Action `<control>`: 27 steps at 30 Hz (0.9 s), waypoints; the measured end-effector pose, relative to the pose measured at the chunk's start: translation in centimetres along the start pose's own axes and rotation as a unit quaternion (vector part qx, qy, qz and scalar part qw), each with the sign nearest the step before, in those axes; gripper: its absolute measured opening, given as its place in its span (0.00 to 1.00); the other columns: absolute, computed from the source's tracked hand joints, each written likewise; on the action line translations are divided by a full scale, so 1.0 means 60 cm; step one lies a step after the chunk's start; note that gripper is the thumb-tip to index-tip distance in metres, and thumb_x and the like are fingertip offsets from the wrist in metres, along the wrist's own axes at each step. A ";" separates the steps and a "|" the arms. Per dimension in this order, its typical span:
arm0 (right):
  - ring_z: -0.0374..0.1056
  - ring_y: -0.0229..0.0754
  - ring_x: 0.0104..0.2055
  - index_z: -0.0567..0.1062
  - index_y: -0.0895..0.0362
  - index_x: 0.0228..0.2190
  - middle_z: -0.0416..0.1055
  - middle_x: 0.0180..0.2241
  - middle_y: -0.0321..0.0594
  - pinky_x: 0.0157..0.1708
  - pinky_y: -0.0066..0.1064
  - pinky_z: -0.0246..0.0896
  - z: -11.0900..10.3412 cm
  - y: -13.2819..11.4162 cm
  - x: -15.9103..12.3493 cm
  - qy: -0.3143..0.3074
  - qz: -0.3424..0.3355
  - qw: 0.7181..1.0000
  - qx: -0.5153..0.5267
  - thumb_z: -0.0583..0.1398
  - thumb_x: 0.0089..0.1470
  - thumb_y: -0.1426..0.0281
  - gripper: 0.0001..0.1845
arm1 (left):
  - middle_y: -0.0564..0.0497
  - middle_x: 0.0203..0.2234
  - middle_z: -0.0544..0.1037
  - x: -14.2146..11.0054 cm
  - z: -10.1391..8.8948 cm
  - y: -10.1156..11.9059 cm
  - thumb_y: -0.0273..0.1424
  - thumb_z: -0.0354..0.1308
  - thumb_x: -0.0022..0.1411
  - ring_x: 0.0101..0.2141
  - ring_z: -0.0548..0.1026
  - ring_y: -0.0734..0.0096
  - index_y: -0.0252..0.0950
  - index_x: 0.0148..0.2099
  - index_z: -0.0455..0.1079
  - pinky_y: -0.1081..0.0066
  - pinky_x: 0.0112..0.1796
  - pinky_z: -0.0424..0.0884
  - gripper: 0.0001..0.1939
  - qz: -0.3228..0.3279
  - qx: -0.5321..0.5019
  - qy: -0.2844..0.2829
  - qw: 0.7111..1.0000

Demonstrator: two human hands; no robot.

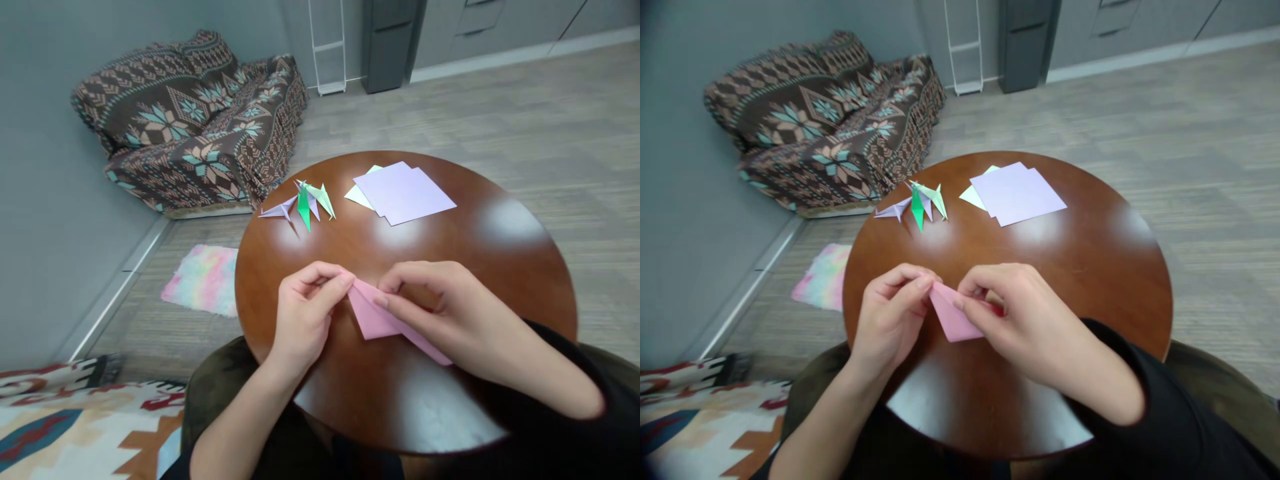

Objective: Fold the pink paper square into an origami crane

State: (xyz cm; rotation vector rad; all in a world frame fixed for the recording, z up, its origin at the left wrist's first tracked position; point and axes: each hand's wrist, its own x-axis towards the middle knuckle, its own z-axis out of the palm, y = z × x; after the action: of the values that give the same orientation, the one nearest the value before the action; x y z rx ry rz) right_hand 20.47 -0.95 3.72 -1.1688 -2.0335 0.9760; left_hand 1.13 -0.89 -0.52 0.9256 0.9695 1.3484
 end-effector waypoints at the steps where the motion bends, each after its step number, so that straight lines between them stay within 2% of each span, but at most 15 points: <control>1: 0.67 0.36 0.25 0.76 0.55 0.27 0.73 0.23 0.31 0.27 0.28 0.58 0.000 0.001 0.000 0.000 -0.002 1.000 -0.001 0.61 0.61 0.75 0.11 | 0.51 0.27 0.81 0.000 0.002 0.002 0.32 0.74 0.55 0.29 0.75 0.74 0.36 0.31 0.82 0.75 0.33 0.72 0.06 0.001 -0.003 0.004 1.000; 8: 0.67 0.36 0.26 0.76 0.55 0.27 0.72 0.23 0.31 0.28 0.28 0.58 0.002 0.002 0.000 0.000 -0.001 1.000 -0.005 0.61 0.61 0.75 0.11 | 0.51 0.27 0.80 -0.001 0.007 0.006 0.32 0.72 0.57 0.29 0.75 0.75 0.36 0.32 0.82 0.77 0.32 0.71 0.05 0.009 -0.038 0.005 0.999; 13: 0.66 0.37 0.24 0.76 0.55 0.26 0.72 0.22 0.31 0.27 0.29 0.58 0.002 -0.001 -0.003 0.006 0.005 1.000 -0.003 0.61 0.60 0.76 0.11 | 0.50 0.30 0.80 -0.005 -0.003 0.001 0.33 0.71 0.60 0.32 0.75 0.72 0.36 0.35 0.81 0.73 0.36 0.72 0.05 0.021 0.026 -0.012 0.999; 22: 0.66 0.36 0.25 0.76 0.55 0.26 0.73 0.23 0.31 0.26 0.28 0.58 0.002 -0.003 0.000 -0.014 0.047 0.999 0.019 0.60 0.62 0.72 0.11 | 0.53 0.29 0.80 -0.005 -0.008 -0.011 0.32 0.71 0.60 0.31 0.74 0.75 0.37 0.35 0.81 0.74 0.36 0.71 0.04 0.029 0.056 0.003 0.998; 27: 0.67 0.36 0.26 0.76 0.55 0.27 0.73 0.24 0.32 0.26 0.27 0.58 0.002 -0.008 -0.002 -0.023 0.082 0.994 0.066 0.61 0.63 0.68 0.12 | 0.54 0.28 0.80 -0.008 -0.006 -0.004 0.32 0.70 0.62 0.30 0.74 0.77 0.37 0.33 0.80 0.77 0.35 0.70 0.06 0.014 0.103 -0.048 0.993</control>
State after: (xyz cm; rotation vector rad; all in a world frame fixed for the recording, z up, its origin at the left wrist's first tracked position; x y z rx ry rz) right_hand 20.22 -1.24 4.01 -1.2676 -1.8995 1.2071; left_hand 0.89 -1.39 -0.86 1.1521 1.0380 1.2314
